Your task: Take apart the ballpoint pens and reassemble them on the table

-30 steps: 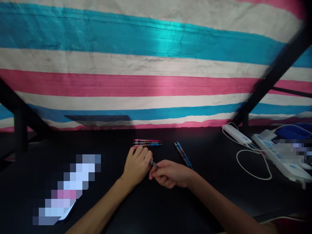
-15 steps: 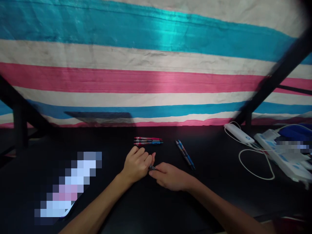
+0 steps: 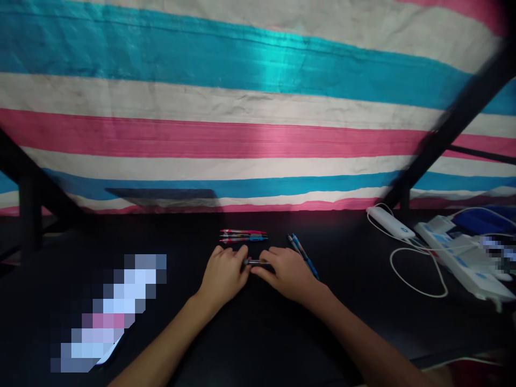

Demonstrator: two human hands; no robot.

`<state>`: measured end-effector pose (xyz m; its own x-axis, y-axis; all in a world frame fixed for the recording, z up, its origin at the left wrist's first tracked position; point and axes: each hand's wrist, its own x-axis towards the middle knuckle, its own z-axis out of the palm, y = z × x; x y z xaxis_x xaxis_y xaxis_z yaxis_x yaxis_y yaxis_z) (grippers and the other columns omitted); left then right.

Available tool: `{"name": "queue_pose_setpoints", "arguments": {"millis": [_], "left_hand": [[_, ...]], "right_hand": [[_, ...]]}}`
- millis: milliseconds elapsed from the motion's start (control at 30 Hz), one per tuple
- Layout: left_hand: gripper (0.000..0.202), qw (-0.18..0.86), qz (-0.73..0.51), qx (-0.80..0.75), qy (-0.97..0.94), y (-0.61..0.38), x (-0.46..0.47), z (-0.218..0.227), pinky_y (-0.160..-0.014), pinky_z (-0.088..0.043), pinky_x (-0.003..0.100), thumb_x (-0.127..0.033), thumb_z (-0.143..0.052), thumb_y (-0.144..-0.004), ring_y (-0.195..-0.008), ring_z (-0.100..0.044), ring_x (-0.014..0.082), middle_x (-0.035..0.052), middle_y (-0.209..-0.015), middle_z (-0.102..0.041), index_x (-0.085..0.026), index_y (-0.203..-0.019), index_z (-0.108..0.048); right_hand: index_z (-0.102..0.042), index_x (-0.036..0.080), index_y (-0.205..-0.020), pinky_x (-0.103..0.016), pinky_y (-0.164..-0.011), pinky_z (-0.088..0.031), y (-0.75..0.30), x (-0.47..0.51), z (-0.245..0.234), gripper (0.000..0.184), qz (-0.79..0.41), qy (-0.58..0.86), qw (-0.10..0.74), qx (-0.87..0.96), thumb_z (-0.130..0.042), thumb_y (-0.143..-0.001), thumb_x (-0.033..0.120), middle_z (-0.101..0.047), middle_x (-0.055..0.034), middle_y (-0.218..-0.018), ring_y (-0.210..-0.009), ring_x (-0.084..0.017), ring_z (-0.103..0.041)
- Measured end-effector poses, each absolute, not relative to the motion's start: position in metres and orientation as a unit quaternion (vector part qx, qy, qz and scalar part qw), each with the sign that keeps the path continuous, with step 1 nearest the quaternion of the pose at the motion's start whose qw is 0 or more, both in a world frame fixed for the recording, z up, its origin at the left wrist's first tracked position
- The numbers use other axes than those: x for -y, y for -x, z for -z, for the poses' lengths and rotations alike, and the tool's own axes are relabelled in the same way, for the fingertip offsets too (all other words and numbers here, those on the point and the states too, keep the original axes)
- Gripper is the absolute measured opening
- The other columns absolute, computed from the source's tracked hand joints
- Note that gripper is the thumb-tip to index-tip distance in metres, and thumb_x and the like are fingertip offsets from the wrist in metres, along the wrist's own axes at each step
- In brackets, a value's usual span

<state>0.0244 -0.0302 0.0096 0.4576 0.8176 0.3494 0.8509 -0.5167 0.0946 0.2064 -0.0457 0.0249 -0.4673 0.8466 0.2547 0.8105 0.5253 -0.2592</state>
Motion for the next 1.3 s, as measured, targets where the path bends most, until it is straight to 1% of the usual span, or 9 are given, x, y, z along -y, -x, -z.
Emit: {"name": "queue_pose_setpoints", "arguments": {"millis": [133, 333, 600, 700, 833, 933, 1000, 1200, 1300], "left_hand": [[0.016, -0.067, 0.289, 0.466, 0.834, -0.009, 0.02, -0.014, -0.074, -0.039, 0.036, -0.027, -0.054, -0.083, -0.07, -0.058, 0.0191, 0.0049, -0.086, -0.063, -0.018, -0.097, -0.053], [0.016, -0.241, 0.408, 0.418, 0.776, -0.002, 0.013, -0.015, -0.077, -0.045, 0.03, -0.03, -0.055, -0.086, -0.086, -0.061, 0.0184, 0.0042, -0.094, -0.066, -0.02, -0.097, -0.059], [0.015, -0.384, 0.459, 0.445, 0.666, -0.006, 0.011, -0.013, -0.063, -0.045, 0.024, -0.032, -0.066, -0.078, -0.066, -0.062, 0.0146, 0.0, -0.067, -0.067, -0.018, -0.083, -0.07], [0.018, -0.438, 0.507, 0.439, 0.599, -0.009, 0.01, -0.012, -0.065, -0.047, 0.023, -0.029, -0.072, -0.072, -0.068, -0.063, 0.0137, 0.0003, -0.071, -0.069, -0.018, -0.086, -0.071], [0.02, -0.486, 0.547, 0.419, 0.538, -0.01, 0.009, -0.011, -0.071, -0.05, 0.023, -0.026, -0.076, -0.067, -0.071, -0.064, 0.0128, 0.0012, -0.076, -0.071, -0.018, -0.085, -0.072], [0.02, -0.503, 0.554, 0.411, 0.521, -0.01, 0.009, -0.01, -0.072, -0.051, 0.024, -0.025, -0.077, -0.067, -0.07, -0.064, 0.0123, 0.0013, -0.075, -0.071, -0.017, -0.085, -0.072], [0.02, -0.508, 0.556, 0.407, 0.516, -0.01, 0.008, -0.009, -0.072, -0.051, 0.024, -0.024, -0.077, -0.067, -0.07, -0.064, 0.0123, 0.0016, -0.075, -0.071, -0.017, -0.086, -0.072], [0.02, -0.51, 0.556, 0.408, 0.514, -0.012, 0.01, -0.011, -0.072, -0.051, 0.023, -0.024, -0.078, -0.065, -0.071, -0.064, 0.0119, 0.0017, -0.078, -0.072, -0.018, -0.084, -0.073], [0.02, -0.511, 0.553, 0.41, 0.515, -0.011, 0.01, -0.011, -0.072, -0.051, 0.022, -0.024, -0.078, -0.066, -0.072, -0.064, 0.0113, 0.0014, -0.078, -0.072, -0.018, -0.084, -0.073]], "right_hand": [[-0.061, 0.016, -0.074, -0.024, -0.064, -0.036, -0.221, 0.032, -0.027, 0.032, -0.148, 0.457, 0.27, 0.835, -0.042, -0.096, 0.029, -0.061, -0.0031, -0.073, -0.069, -0.013, -0.056], [-0.062, 0.016, -0.076, -0.022, -0.052, -0.036, -0.234, 0.02, -0.023, 0.026, -0.338, 0.476, 0.36, 0.728, -0.051, -0.089, 0.034, -0.055, 0.0015, -0.061, -0.053, -0.011, -0.051], [-0.065, 0.019, -0.086, -0.024, -0.061, -0.045, -0.232, 0.02, -0.025, 0.016, -0.376, 0.432, 0.483, 0.662, -0.07, -0.073, 0.026, -0.061, -0.0011, -0.083, -0.069, -0.012, -0.056], [-0.062, 0.02, -0.093, -0.023, -0.054, -0.044, -0.231, 0.018, -0.021, 0.023, -0.421, 0.443, 0.482, 0.628, -0.069, -0.075, 0.032, -0.06, -0.0003, -0.079, -0.059, -0.011, -0.055], [-0.062, 0.016, -0.075, -0.022, -0.045, -0.039, -0.231, 0.018, -0.019, 0.027, -0.457, 0.476, 0.438, 0.61, -0.057, -0.084, 0.041, -0.055, 0.0006, -0.058, -0.047, -0.01, -0.049], [-0.062, 0.017, -0.078, -0.021, -0.047, -0.041, -0.231, 0.019, -0.021, 0.018, -0.467, 0.453, 0.456, 0.607, -0.069, -0.075, 0.034, -0.056, 0.0014, -0.064, -0.051, -0.009, -0.05], [-0.061, 0.019, -0.087, -0.021, -0.047, -0.042, -0.231, 0.019, -0.023, 0.025, -0.485, 0.439, 0.476, 0.588, -0.074, -0.069, 0.031, -0.059, 0.001, -0.073, -0.055, -0.01, -0.052], [-0.062, 0.015, -0.07, -0.022, -0.043, -0.038, -0.231, 0.017, -0.02, 0.032, -0.525, 0.472, 0.439, 0.556, -0.059, -0.081, 0.044, -0.054, 0.0004, -0.053, -0.046, -0.009, -0.048], [-0.062, 0.019, -0.088, -0.021, -0.047, -0.041, -0.232, 0.019, -0.022, 0.025, -0.534, 0.434, 0.481, 0.544, -0.074, -0.07, 0.033, -0.059, 0.0007, -0.07, -0.057, -0.011, -0.054]]}}
